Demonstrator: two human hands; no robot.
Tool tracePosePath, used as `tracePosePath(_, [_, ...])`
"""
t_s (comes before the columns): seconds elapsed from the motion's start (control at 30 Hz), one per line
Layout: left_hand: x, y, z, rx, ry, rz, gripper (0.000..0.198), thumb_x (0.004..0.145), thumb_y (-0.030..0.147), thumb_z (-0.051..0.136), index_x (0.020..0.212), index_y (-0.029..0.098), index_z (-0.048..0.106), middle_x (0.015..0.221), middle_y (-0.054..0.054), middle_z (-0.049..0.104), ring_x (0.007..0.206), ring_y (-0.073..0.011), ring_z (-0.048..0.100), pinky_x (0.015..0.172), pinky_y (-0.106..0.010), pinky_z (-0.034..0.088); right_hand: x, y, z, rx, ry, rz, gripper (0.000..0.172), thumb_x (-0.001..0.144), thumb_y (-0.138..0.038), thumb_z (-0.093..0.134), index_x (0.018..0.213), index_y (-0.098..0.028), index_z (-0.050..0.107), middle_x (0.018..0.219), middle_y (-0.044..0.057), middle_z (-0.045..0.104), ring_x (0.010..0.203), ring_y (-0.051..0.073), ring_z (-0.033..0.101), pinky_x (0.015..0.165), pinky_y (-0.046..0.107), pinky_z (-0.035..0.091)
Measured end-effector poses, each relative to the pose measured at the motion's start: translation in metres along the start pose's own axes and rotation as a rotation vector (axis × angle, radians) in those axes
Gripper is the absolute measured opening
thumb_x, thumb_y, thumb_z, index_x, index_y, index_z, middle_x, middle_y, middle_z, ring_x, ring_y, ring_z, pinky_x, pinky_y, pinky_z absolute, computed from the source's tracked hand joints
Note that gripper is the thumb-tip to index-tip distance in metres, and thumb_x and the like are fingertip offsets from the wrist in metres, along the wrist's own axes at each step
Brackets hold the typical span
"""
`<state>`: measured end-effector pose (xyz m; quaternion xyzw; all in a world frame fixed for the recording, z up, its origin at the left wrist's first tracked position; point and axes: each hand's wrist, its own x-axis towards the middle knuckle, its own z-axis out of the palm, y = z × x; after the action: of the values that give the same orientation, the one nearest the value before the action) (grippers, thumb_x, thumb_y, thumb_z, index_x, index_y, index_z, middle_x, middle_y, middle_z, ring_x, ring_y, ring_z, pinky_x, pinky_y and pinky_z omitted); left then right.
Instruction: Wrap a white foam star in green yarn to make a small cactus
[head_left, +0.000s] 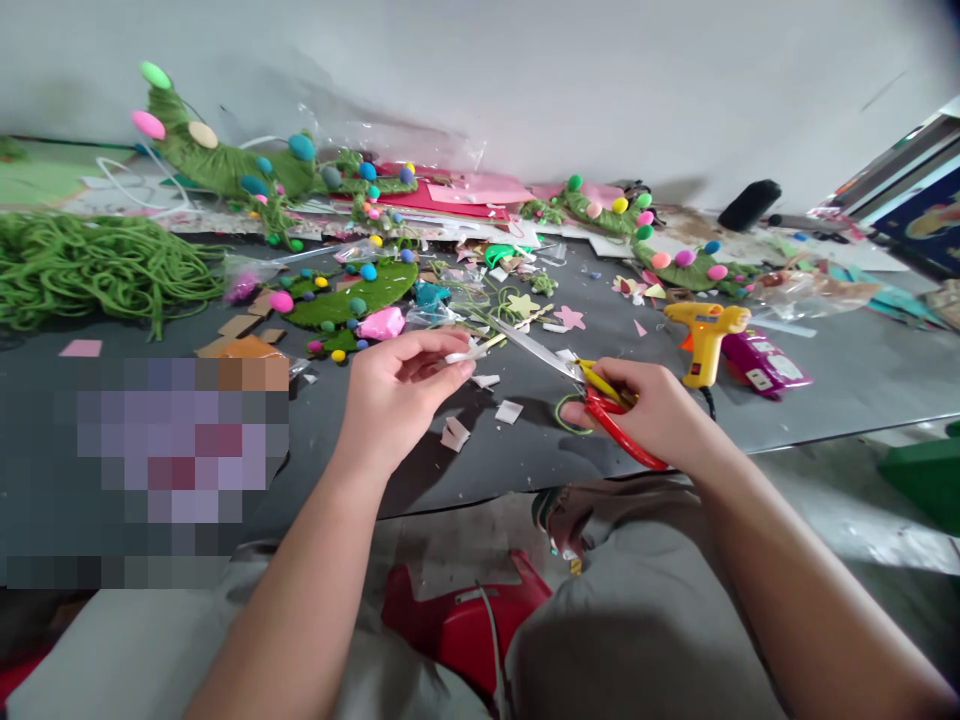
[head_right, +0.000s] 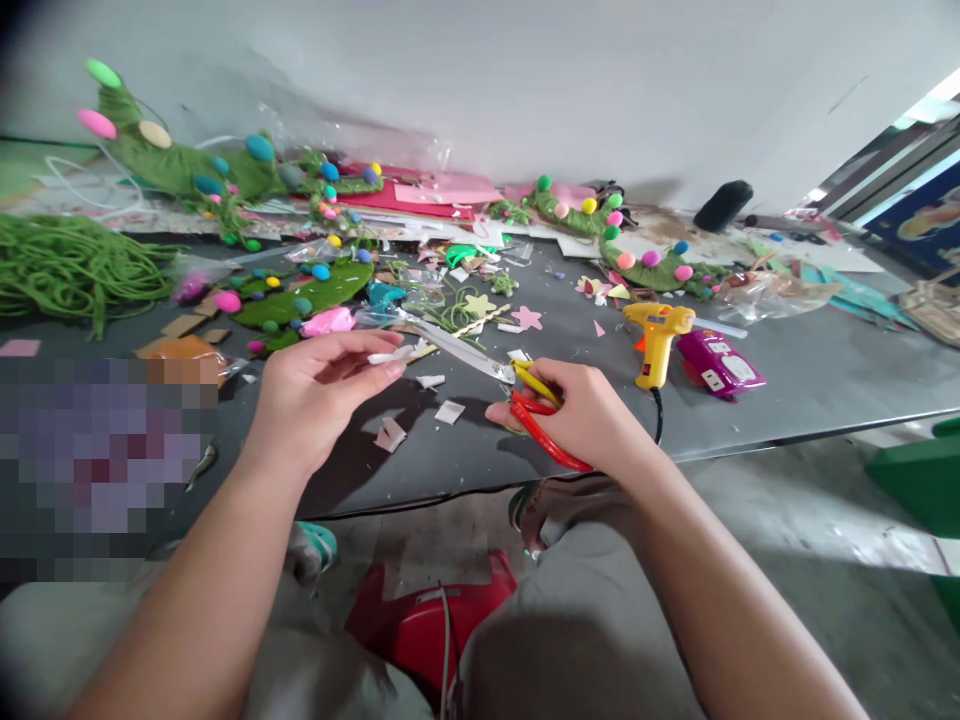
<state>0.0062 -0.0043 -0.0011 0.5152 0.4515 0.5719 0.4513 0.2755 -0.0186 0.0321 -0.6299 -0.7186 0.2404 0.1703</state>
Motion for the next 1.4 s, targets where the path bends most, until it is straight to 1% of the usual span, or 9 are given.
tracePosePath(0.17, [0.001,0.0,-0.001,0.08,0.01,0.031,0.02,0.077,0.026,0.086,0.096,0.021,0.081,0.104,-0.006,0.08,0.1,-0.023,0.074,0.092,-0.035,0.059,-0.001,0.001,0.001,-0.016,-0.021,0.007,0.06,0.074,-0.059,0.081,0.071,-0.021,0.035,0.067,-0.006,0.03,0.067,0.012,0.025,0.058,0.026,0.024])
tracePosePath(0.33, [0.001,0.001,0.001,0.006,0.012,0.057,0.025,0.078,0.026,0.085,0.101,0.02,0.081,0.108,-0.006,0.08,0.1,-0.022,0.074,0.092,-0.033,0.06,-0.001,0.003,0.002,-0.011,-0.024,0.008,0.061,0.073,-0.058,0.082,0.071,-0.021,0.034,0.068,-0.006,0.029,0.068,0.012,0.025,0.058,0.025,0.024])
tracePosePath(0.47, [0.001,0.003,0.002,0.052,0.05,0.074,0.031,0.076,0.025,0.086,0.106,0.021,0.079,0.105,-0.005,0.079,0.094,-0.0194,0.075,0.087,-0.03,0.061,0.0,0.002,0.003,0.002,-0.044,0.012,0.061,0.073,-0.058,0.082,0.071,-0.021,0.035,0.067,-0.006,0.03,0.067,0.012,0.025,0.058,0.025,0.025])
tracePosePath(0.7, [0.003,-0.002,-0.001,0.045,0.095,0.092,0.028,0.074,0.027,0.088,0.097,0.019,0.074,0.096,-0.004,0.077,0.084,-0.0175,0.074,0.079,-0.028,0.061,0.0,0.009,0.001,-0.017,-0.019,0.006,0.059,0.073,-0.058,0.082,0.071,-0.021,0.036,0.066,-0.006,0.031,0.067,0.012,0.026,0.057,0.025,0.025])
tracePosePath(0.8, [0.004,-0.003,-0.001,0.066,0.097,0.115,0.023,0.075,0.024,0.087,0.094,0.019,0.076,0.095,-0.003,0.077,0.084,-0.0164,0.073,0.08,-0.027,0.06,0.0,0.011,-0.002,-0.052,-0.027,-0.009,0.059,0.073,-0.059,0.082,0.072,-0.021,0.037,0.066,-0.006,0.032,0.067,0.012,0.026,0.056,0.025,0.025])
tracePosePath(0.93, [0.003,-0.002,-0.001,0.054,0.076,0.11,0.021,0.076,0.022,0.086,0.095,0.021,0.077,0.097,-0.003,0.078,0.089,-0.0179,0.074,0.084,-0.029,0.06,0.0,0.011,-0.005,-0.131,-0.04,-0.023,0.058,0.075,-0.064,0.077,0.072,-0.021,0.038,0.066,-0.006,0.034,0.067,0.012,0.025,0.057,0.025,0.026])
tracePosePath(1.07, [0.003,-0.001,-0.002,0.037,0.043,0.111,0.024,0.08,0.021,0.083,0.103,0.022,0.078,0.104,-0.004,0.078,0.095,-0.0185,0.074,0.088,-0.03,0.059,-0.001,0.008,-0.007,-0.172,-0.04,-0.026,0.059,0.077,-0.067,0.074,0.07,-0.021,0.038,0.065,-0.006,0.033,0.066,0.012,0.025,0.057,0.025,0.027])
tracePosePath(1.2, [0.003,-0.001,-0.004,0.03,0.003,0.079,0.036,0.082,0.022,0.082,0.117,0.024,0.074,0.102,-0.003,0.077,0.091,-0.0173,0.072,0.082,-0.026,0.057,-0.001,0.004,-0.01,-0.182,-0.06,-0.014,0.06,0.076,-0.067,0.074,0.068,-0.021,0.036,0.063,-0.006,0.032,0.067,0.013,0.024,0.057,0.025,0.027])
tracePosePath(1.4, [0.004,0.001,-0.004,0.002,-0.017,0.072,0.028,0.082,0.022,0.082,0.109,0.022,0.074,0.095,-0.002,0.073,0.086,-0.0146,0.069,0.079,-0.024,0.055,-0.001,0.004,-0.01,-0.151,-0.078,-0.008,0.062,0.075,-0.065,0.075,0.067,-0.02,0.033,0.063,-0.006,0.031,0.069,0.013,0.023,0.057,0.024,0.028])
